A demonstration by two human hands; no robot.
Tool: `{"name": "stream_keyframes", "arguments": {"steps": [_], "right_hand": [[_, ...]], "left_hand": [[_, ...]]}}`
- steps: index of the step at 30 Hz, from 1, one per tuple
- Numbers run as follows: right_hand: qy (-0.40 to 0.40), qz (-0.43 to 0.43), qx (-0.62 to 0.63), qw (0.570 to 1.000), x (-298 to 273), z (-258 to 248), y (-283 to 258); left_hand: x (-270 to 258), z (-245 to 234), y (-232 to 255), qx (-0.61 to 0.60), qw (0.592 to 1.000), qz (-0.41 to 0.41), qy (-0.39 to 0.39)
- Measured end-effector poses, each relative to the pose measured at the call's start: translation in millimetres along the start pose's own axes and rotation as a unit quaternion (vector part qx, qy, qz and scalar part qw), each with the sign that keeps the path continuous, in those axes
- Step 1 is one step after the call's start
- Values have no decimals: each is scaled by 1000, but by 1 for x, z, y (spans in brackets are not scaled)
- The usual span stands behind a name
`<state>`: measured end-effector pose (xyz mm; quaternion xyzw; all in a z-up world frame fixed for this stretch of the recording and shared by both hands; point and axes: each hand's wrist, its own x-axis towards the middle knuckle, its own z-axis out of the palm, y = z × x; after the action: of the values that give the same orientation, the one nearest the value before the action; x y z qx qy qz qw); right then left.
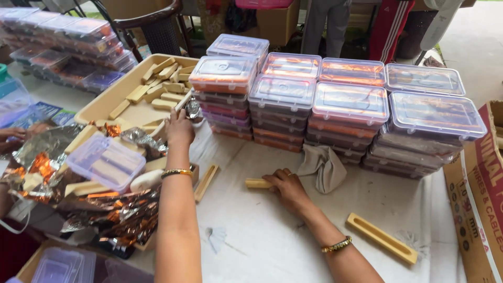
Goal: The person wipes a wooden block with a cloth, then wraps it in a copper-colored foil sheet. They place the wrapped item into a clear plastic container and close the lid. The person then picks up another wooden block and repeats the wrapping process.
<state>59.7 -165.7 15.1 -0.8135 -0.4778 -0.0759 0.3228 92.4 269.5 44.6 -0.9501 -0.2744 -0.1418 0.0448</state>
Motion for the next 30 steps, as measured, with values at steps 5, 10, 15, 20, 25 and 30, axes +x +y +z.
{"name": "stream_keyframes", "arguments": {"steps": [5,10,15,20,25,30], "right_hand": [[-18,18,19,999,5,4,6],[-31,22,27,999,4,2,6],[-23,14,39,999,5,1,6],[-17,27,61,998,4,3,7],[46,77,139,986,5,25,36],[196,90,194,957,8,19,54]], "left_hand": [[28,15,1,46,995,55,-62],[56,25,-20,45,987,40,-149],[30,-76,-30,-19,996,-26,-81],[-28,-154,-27,-209,974,-29,88],[-107,-195,23,-520,815,29,255],[-166,-144,96,-882,459,85,60]]}}
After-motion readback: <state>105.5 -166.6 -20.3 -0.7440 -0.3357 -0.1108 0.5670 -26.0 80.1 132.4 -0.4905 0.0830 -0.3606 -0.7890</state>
